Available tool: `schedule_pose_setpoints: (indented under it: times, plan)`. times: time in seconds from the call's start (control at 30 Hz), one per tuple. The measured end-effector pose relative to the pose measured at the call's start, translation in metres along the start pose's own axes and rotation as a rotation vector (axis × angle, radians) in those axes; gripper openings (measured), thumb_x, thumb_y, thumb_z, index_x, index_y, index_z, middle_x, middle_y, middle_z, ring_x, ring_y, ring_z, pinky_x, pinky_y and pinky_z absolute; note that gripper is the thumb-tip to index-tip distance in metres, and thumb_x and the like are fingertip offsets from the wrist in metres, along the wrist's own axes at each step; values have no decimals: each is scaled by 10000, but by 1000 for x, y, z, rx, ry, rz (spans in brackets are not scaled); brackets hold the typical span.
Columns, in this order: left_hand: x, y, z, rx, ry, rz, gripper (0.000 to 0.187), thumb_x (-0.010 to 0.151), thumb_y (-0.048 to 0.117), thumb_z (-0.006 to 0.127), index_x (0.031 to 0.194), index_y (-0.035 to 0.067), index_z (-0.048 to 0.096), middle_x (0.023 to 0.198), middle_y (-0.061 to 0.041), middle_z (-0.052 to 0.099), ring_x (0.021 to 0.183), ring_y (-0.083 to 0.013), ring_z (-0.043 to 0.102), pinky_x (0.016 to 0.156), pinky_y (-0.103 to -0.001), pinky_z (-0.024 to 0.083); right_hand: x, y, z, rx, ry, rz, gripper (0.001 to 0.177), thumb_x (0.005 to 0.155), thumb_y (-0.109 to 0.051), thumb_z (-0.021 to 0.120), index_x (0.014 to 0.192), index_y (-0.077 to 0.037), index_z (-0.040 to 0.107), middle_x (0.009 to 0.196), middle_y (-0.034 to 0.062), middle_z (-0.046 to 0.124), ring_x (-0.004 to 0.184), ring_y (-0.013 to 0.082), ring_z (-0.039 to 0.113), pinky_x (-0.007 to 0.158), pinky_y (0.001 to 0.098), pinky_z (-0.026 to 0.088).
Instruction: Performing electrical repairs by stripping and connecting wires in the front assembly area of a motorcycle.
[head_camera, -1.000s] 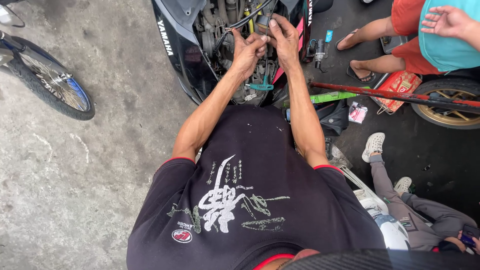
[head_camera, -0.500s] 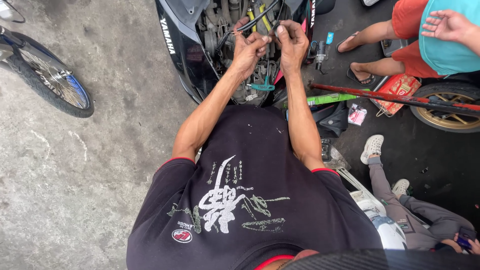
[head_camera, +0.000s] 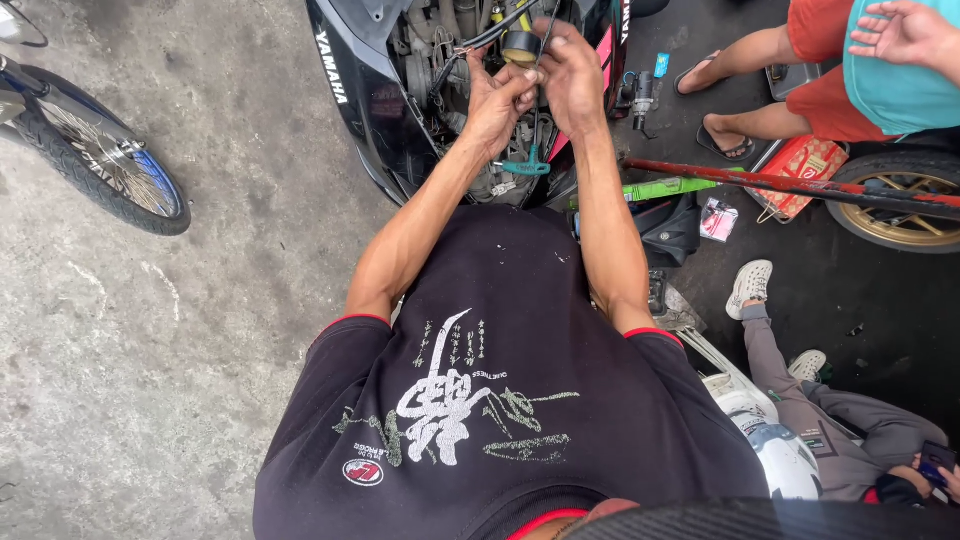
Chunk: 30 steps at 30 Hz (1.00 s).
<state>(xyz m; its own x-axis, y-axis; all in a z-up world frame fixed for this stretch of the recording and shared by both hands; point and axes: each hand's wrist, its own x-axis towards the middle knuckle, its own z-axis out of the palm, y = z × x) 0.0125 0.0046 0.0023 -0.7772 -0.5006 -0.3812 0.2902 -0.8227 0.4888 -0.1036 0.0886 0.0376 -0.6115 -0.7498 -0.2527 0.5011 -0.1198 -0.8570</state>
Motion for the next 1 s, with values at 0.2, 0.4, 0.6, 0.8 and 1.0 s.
schedule_pose_setpoints:
  times: [0.2,0.4,0.6,0.8,1.0]
  plan:
    - [2,-3,4,72,-6,24,1411,948,-28,714,1526,277,-536,793,-58,619,661,-112,546,609,-257,458,6,7,-21,204,-158,-143,712,1118,-229,808,1659,-323,355,1344,185,590,946,314,683,1083,537,618]
    - [0,9,7,42,-34,-23,1453,957,-51,729,1479,302,-581,872,-95,690,683,-134,579,627,-274,471,-13,5,-23,-257,-17,-329,117,1061,-71,738,1174,-42,752,1125,76,721,1059,202,692,938,440,731]
    - [-1,1,2,-65,15,-109,899,938,-93,799,1541,269,240,910,-151,727,710,-180,635,628,-293,514,-11,-6,-16,-470,62,-269,187,1036,-61,700,1186,16,780,1038,107,744,945,228,771,817,391,785]
    - [1,0,-6,-60,20,-99,902,935,-65,821,1562,258,257,994,-219,769,721,-196,642,747,-327,609,1,10,-23,-540,-28,-296,195,1077,-22,648,1200,42,785,1323,127,666,1224,236,693,973,304,635]
    - [10,-10,-20,-34,-6,-73,905,963,-99,785,1563,267,214,948,-149,705,783,-216,687,713,-321,601,-18,-20,3,104,-132,67,593,1095,-498,572,1579,-164,501,1105,167,797,1282,413,778,1151,518,607]
